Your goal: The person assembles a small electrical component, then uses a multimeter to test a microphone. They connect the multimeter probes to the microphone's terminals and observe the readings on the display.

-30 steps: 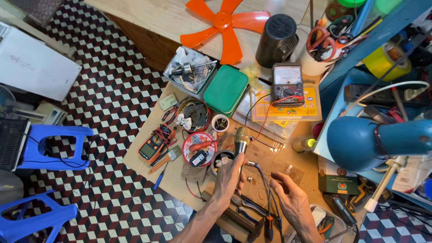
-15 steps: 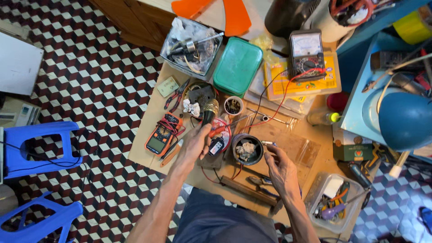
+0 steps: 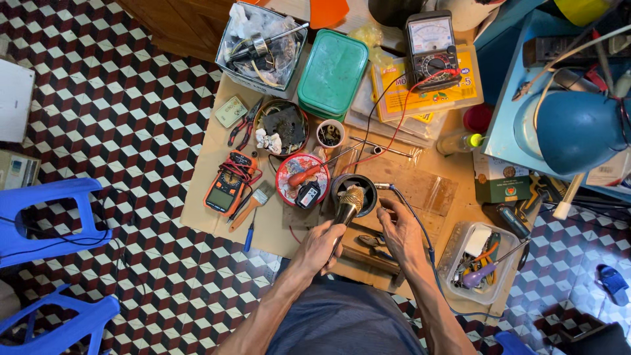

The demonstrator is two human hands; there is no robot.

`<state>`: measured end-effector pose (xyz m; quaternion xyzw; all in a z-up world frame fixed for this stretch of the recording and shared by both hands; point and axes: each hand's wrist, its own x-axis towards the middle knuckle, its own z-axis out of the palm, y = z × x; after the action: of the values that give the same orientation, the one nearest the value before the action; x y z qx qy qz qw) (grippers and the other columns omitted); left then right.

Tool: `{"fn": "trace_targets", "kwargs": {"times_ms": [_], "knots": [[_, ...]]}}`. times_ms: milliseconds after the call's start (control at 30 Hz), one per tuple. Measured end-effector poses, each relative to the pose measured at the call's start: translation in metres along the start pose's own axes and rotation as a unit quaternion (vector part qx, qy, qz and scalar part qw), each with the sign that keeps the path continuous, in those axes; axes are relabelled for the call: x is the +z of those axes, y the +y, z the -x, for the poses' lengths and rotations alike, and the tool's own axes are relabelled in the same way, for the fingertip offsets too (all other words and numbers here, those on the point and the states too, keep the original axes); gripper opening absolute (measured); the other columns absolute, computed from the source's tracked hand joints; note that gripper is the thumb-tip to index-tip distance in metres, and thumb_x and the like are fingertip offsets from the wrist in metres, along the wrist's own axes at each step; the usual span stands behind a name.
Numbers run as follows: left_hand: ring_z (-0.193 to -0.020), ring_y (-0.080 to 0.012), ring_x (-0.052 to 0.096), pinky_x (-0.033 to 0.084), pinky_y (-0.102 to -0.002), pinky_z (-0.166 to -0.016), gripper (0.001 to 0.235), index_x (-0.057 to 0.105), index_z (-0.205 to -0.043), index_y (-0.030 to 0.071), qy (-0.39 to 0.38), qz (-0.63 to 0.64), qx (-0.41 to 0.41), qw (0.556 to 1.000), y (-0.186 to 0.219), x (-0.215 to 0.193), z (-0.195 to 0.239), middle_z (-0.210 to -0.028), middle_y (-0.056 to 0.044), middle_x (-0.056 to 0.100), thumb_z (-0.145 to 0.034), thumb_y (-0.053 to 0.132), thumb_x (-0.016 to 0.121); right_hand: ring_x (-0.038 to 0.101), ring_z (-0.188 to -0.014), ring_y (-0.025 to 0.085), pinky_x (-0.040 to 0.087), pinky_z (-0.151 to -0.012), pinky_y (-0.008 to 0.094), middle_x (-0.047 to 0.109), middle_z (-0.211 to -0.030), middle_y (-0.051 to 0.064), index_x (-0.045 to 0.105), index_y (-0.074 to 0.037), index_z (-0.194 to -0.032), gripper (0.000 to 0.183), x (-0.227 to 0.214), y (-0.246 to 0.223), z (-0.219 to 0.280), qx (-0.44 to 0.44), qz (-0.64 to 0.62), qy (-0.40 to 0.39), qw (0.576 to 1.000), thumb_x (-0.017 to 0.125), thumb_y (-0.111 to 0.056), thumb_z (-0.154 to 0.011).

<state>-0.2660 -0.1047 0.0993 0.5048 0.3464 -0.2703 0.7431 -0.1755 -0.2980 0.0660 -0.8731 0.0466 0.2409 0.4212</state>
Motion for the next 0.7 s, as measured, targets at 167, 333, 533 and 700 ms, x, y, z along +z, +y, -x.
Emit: {"fn": "trace_targets", "kwargs": {"times_ms": [167,333,533,700], "knots": [[-0.042,-0.0094,0.050,0.037,-0.027,-0.035,0.032,0.059,-0.105,0.009,0.040,-0.048,0.005,0.998,-0.020,0.018,-0.030,-0.065,-0.002,0.056,-0.098,0.039,0.053,0.071,-0.093,0.030,0.055,-0.084,0.039,0.071,-0.103,0.017,0.070,-0.016,-0.130,0.034,0.005,0.010,-0.005,-0.068,0.073,-0.016,0.995,0.061,-0.025,-0.098],[-0.043,-0.0113,0.052,0.039,-0.029,-0.036,0.045,0.058,-0.113,0.002,0.058,-0.094,0.089,0.990,-0.029,0.029,-0.044,-0.065,-0.004,0.058,-0.100,0.045,0.051,0.068,-0.098,0.035,0.052,-0.083,0.044,0.071,-0.110,0.016,0.071,-0.016,-0.127,0.033,0.009,0.015,-0.013,-0.141,0.124,-0.011,0.982,0.062,-0.024,-0.096],[-0.049,-0.0196,0.059,0.046,-0.036,-0.046,0.065,0.043,-0.145,0.009,0.153,-0.171,0.026,0.973,-0.041,0.019,-0.094,-0.067,-0.009,0.069,-0.094,0.045,0.058,0.070,-0.099,0.035,0.054,-0.085,0.044,0.071,-0.113,0.017,0.070,-0.014,-0.128,0.037,0.013,0.030,-0.024,-0.126,0.101,-0.028,0.987,0.063,-0.024,-0.093],[-0.065,-0.0148,0.072,0.055,-0.032,-0.066,0.065,0.047,-0.148,0.009,0.148,-0.195,0.175,0.954,-0.066,0.018,-0.105,-0.074,0.000,0.072,-0.094,0.045,0.057,0.069,-0.103,0.035,0.055,-0.087,0.044,0.071,-0.115,0.017,0.069,-0.009,-0.126,0.038,0.017,0.036,-0.024,-0.146,0.113,-0.022,0.983,0.066,-0.021,-0.091]]}}
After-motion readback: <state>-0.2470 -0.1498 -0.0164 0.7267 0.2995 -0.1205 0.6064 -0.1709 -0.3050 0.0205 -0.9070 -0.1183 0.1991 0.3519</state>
